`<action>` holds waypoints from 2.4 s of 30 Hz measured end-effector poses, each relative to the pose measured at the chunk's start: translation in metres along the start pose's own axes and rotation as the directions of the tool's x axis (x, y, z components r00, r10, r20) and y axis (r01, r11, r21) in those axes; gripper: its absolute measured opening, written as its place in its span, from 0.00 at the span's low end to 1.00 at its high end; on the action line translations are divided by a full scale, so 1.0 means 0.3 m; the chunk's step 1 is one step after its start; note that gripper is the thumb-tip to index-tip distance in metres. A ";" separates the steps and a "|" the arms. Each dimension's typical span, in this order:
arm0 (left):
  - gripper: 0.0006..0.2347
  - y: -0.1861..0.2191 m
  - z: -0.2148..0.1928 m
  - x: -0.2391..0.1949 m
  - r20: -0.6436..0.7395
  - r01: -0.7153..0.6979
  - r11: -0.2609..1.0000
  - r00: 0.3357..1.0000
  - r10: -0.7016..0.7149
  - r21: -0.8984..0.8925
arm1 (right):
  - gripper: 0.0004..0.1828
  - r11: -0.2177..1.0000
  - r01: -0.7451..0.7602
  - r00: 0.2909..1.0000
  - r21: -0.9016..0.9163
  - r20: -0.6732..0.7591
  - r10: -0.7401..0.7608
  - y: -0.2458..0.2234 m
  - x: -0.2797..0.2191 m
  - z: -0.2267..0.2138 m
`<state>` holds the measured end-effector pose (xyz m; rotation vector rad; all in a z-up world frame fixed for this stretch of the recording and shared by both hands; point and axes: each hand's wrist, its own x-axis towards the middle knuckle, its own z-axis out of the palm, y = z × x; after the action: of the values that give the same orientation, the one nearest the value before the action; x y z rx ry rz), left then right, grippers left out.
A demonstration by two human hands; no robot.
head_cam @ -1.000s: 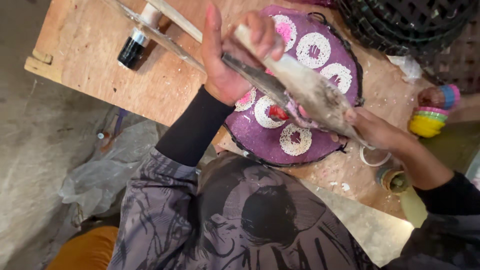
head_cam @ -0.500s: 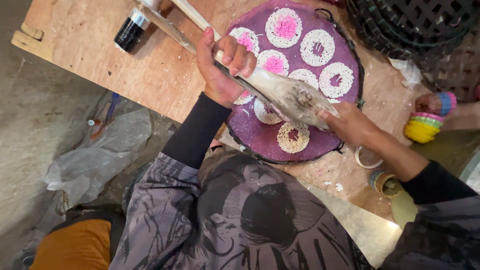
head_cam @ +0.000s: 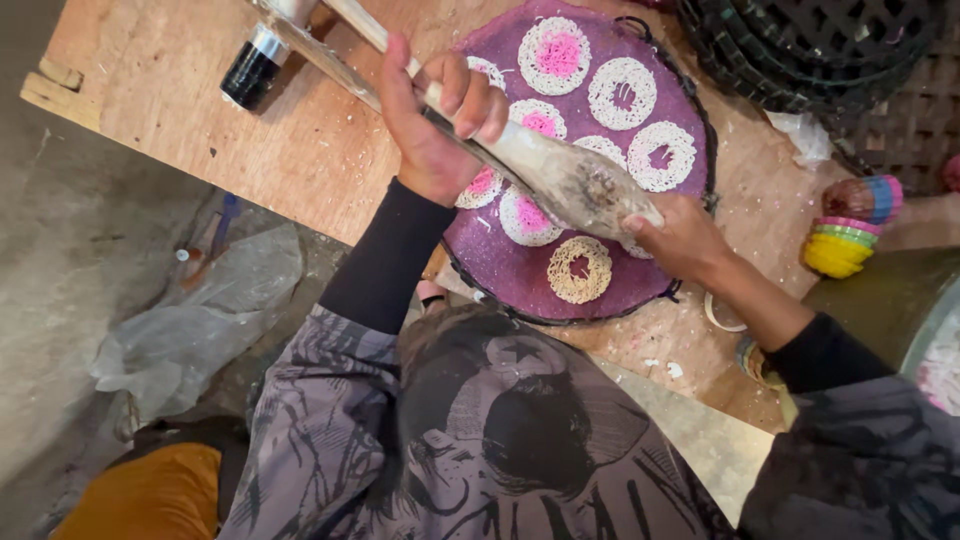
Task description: The person applies pink and white dough to decorative bases using specialized wooden tools and then dips a tool into a container of pink and white mixture.
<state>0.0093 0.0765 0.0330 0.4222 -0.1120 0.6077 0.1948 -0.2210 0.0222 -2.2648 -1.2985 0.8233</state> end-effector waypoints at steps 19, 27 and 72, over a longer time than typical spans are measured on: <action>0.34 -0.168 0.249 -0.117 0.468 -0.610 -0.202 0.745 -0.476 0.766 | 0.27 0.835 0.550 0.657 0.024 -0.630 -0.414 -0.372 0.058 -0.333; 0.12 -0.032 0.492 -0.074 0.629 -0.664 -0.508 0.728 -0.273 0.549 | 0.13 0.804 0.321 0.888 0.501 -0.455 -0.071 -0.559 -0.043 -0.344; 0.25 -0.281 0.222 -0.102 0.437 0.031 0.562 0.595 -0.674 0.826 | 0.18 0.533 0.815 0.068 -0.224 -0.878 -0.473 -0.599 -0.464 -0.318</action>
<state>0.0342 -0.0296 0.0570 1.5042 -0.5335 -0.0667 0.0891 -0.2598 0.2415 -1.0971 -1.2400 -0.4944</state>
